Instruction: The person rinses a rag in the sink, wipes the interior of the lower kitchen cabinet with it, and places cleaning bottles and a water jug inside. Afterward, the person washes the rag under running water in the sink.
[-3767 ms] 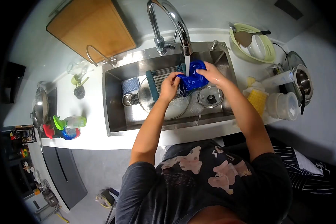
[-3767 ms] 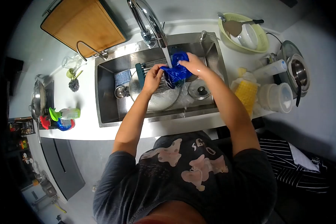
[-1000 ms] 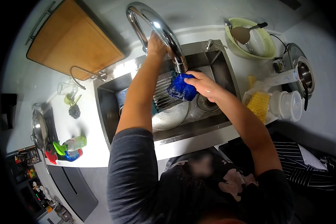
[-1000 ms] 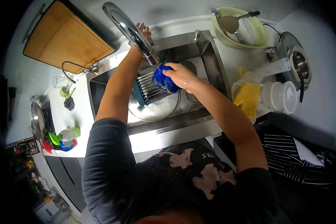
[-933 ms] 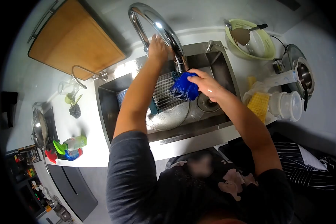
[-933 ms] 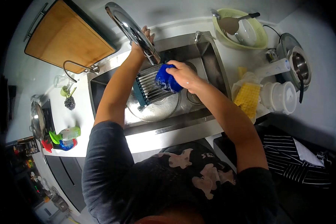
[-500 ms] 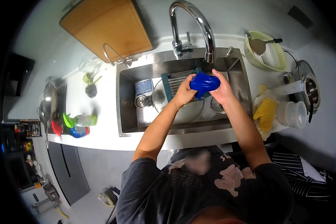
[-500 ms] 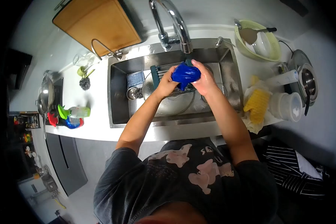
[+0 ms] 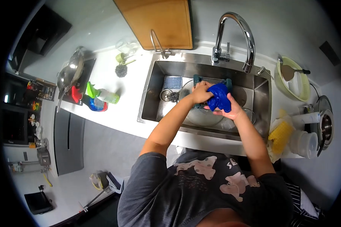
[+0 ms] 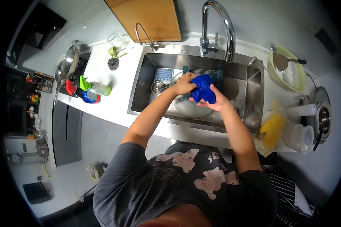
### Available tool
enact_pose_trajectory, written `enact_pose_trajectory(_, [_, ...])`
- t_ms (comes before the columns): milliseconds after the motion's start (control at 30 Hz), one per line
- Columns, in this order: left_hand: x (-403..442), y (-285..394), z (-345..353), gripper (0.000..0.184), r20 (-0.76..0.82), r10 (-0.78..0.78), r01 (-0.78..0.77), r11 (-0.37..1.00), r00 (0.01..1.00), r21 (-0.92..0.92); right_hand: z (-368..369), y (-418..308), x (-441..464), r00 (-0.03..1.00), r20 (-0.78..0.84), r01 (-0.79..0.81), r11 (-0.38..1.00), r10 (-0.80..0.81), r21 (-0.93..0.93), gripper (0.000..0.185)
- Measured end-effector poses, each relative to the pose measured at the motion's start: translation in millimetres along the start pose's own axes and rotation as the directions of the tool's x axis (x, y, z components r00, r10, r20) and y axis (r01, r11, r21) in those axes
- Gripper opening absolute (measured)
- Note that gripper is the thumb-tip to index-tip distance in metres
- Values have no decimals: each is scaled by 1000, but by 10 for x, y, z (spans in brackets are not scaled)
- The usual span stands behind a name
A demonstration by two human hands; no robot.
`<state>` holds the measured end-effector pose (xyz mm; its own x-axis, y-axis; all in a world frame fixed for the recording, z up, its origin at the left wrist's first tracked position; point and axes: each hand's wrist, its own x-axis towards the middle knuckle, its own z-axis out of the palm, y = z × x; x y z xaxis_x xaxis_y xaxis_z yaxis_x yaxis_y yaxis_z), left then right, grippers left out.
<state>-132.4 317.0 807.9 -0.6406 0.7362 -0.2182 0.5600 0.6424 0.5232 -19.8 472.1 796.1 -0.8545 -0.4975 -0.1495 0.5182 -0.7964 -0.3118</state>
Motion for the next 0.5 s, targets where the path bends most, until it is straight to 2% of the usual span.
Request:
enact_pose_trajectory(33, [-81, 51, -80, 68, -85, 71, -63, 994, 994, 91, -128, -73, 2, 993, -117, -37, 989, 20, -142, 58])
enact_pose_trajectory(67, [-140, 86, -173, 68, -83, 67, -59, 994, 994, 87, -261, -123, 0, 971, -240, -87, 958, 19, -274, 52])
enact_pose_trajectory(100, [-209, 147, -320, 74, -135, 305, -296, 951, 943, 85, -26, -190, -10, 927, -375, -119, 959, 14, -258, 39])
enact_pose_trajectory(133, [-252, 196, -428, 80, -181, 527, -519, 850, 830, 91, -7, -252, 4, 912, -411, -155, 930, 5, -333, 33])
enact_pose_trajectory(200, [-270, 269, -460, 87, 64, 588, -552, 707, 806, 442, 44, -402, 91, 903, -424, -286, 825, 63, -487, 28])
enact_pose_trajectory(233, [-212, 278, -463, 91, 105, 557, -528, 688, 824, 498, 190, -462, 137, 893, -437, -378, 711, 110, -593, 25])
enact_pose_trajectory(267, [-96, 170, -371, 94, -31, 651, -562, 677, 758, 476, 319, -509, 222, 878, -454, -454, 571, 154, -684, 23])
enact_pose_trajectory(333, [-56, 221, -477, 92, -63, 597, -484, 703, 799, 521, 335, -542, 415, 854, -496, -520, 256, 155, -815, 33])
enact_pose_trajectory(400, [-75, 333, -695, 93, 142, 323, -352, 830, 936, 432, 689, -486, 456, 893, -446, -442, 64, -56, -895, 39])
enact_pose_trajectory(433, [-42, 282, -667, 94, 102, 304, -315, 825, 947, 469, 592, -463, 550, 897, -428, -438, -85, -115, -895, 52])
enact_pose_trajectory(467, [-18, 233, -640, 95, 96, 257, -271, 847, 962, 457, 333, -432, 668, 973, -158, -205, -311, -170, -928, 55])
enact_pose_trajectory(500, [10, 176, -614, 90, 91, 223, -240, 862, 970, 446, 427, -418, 705, 945, -267, -323, -414, -188, -851, 54])
